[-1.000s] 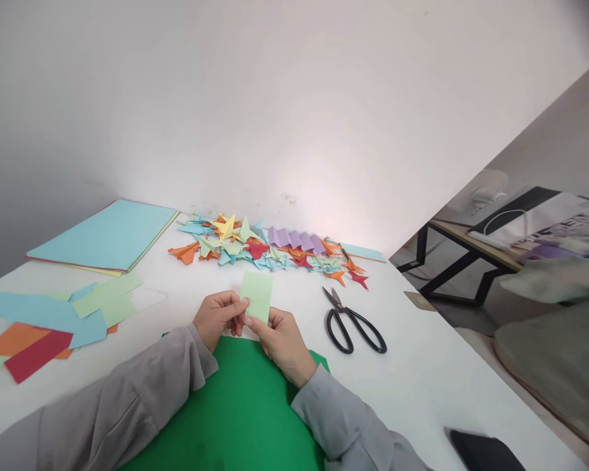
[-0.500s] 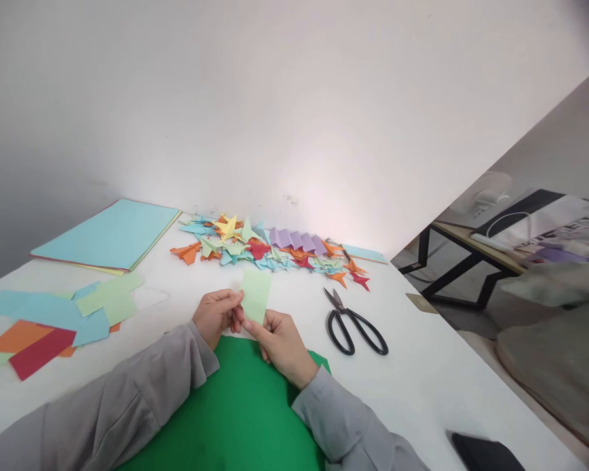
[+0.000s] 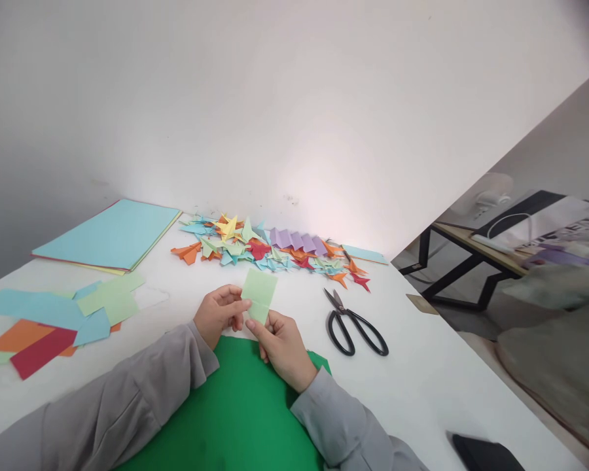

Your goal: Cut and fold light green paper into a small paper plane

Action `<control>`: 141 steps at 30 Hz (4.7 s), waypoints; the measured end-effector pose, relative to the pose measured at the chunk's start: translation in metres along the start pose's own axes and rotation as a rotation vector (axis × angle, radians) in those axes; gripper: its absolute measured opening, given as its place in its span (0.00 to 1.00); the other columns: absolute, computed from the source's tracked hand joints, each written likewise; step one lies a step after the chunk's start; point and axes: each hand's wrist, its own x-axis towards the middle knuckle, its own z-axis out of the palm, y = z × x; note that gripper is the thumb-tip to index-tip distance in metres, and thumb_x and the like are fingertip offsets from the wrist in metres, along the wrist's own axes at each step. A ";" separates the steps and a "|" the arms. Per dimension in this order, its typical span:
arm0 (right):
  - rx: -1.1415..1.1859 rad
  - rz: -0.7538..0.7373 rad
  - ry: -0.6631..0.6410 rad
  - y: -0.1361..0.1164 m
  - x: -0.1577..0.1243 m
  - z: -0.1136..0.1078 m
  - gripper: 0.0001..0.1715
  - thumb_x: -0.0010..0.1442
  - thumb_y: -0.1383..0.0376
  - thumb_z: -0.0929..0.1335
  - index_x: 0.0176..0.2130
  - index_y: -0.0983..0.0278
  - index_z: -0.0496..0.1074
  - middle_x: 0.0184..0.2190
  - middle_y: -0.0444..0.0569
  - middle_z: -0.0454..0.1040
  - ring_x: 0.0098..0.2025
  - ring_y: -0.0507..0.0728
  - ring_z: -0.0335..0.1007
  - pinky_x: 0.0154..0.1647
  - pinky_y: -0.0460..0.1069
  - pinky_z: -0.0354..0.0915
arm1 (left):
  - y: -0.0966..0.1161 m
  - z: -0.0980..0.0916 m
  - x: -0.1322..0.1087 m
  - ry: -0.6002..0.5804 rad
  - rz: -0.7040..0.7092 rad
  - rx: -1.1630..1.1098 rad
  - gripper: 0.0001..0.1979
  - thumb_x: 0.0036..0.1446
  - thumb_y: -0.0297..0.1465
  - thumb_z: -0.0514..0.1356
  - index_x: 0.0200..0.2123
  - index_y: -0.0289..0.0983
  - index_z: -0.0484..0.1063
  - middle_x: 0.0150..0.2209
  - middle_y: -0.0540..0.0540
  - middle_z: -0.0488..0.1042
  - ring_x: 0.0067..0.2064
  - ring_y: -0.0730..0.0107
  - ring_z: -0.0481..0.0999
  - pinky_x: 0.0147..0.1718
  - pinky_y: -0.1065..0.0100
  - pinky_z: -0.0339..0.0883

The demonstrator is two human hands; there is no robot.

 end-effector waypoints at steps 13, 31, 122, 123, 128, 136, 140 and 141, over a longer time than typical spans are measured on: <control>-0.037 0.013 -0.073 0.001 0.000 0.000 0.23 0.48 0.52 0.66 0.17 0.63 0.56 0.06 0.37 0.59 0.09 0.45 0.50 0.10 0.41 0.47 | -0.003 -0.001 -0.001 0.012 -0.020 0.078 0.15 0.40 0.37 0.62 0.14 0.34 0.64 0.07 0.54 0.62 0.10 0.82 0.56 0.12 0.76 0.46; -0.060 -0.090 0.073 0.006 -0.002 -0.003 0.19 0.54 0.56 0.63 0.20 0.63 0.57 0.11 0.39 0.62 0.13 0.47 0.55 0.15 0.43 0.54 | 0.000 0.000 0.000 0.073 -0.028 -0.045 0.14 0.41 0.37 0.62 0.17 0.32 0.66 0.11 0.53 0.64 0.12 0.81 0.61 0.11 0.77 0.51; 0.099 -0.184 0.282 0.009 0.006 -0.013 0.11 0.47 0.63 0.69 0.33 0.63 0.66 0.30 0.46 0.67 0.34 0.54 0.64 0.28 0.47 0.62 | -0.001 0.002 -0.003 -0.141 -0.126 0.088 0.13 0.41 0.34 0.63 0.29 0.31 0.69 0.27 0.45 0.76 0.31 0.64 0.76 0.31 0.64 0.71; 0.139 -0.166 0.287 0.009 0.007 -0.013 0.14 0.47 0.63 0.69 0.35 0.63 0.65 0.30 0.45 0.67 0.33 0.54 0.65 0.28 0.47 0.62 | -0.001 0.002 -0.004 -0.158 -0.114 0.107 0.13 0.41 0.34 0.64 0.30 0.31 0.70 0.28 0.44 0.76 0.32 0.63 0.76 0.32 0.64 0.71; 0.162 -0.130 0.223 0.008 0.007 -0.013 0.15 0.48 0.62 0.69 0.37 0.65 0.67 0.30 0.47 0.69 0.32 0.54 0.66 0.32 0.48 0.62 | 0.001 0.004 -0.005 -0.159 -0.083 0.162 0.14 0.37 0.31 0.66 0.29 0.30 0.71 0.27 0.43 0.76 0.31 0.62 0.76 0.30 0.64 0.71; 0.181 -0.098 0.170 0.007 0.007 -0.014 0.08 0.46 0.62 0.69 0.26 0.65 0.70 0.21 0.43 0.69 0.24 0.51 0.62 0.24 0.45 0.58 | -0.001 0.003 -0.004 -0.117 -0.125 0.162 0.16 0.34 0.31 0.67 0.30 0.30 0.71 0.26 0.43 0.77 0.28 0.63 0.76 0.26 0.67 0.71; 0.218 -0.064 0.199 0.004 0.006 -0.013 0.09 0.45 0.62 0.70 0.24 0.66 0.69 0.18 0.42 0.67 0.20 0.48 0.58 0.21 0.44 0.55 | -0.002 0.002 -0.004 -0.131 -0.129 0.185 0.14 0.37 0.34 0.65 0.28 0.30 0.71 0.26 0.43 0.77 0.28 0.64 0.76 0.26 0.66 0.71; 0.225 -0.054 0.204 0.003 0.005 -0.013 0.09 0.44 0.62 0.70 0.24 0.66 0.69 0.17 0.41 0.67 0.20 0.48 0.57 0.21 0.44 0.55 | -0.002 0.002 -0.004 -0.129 -0.131 0.192 0.14 0.38 0.34 0.65 0.28 0.30 0.71 0.25 0.43 0.77 0.27 0.64 0.76 0.26 0.66 0.71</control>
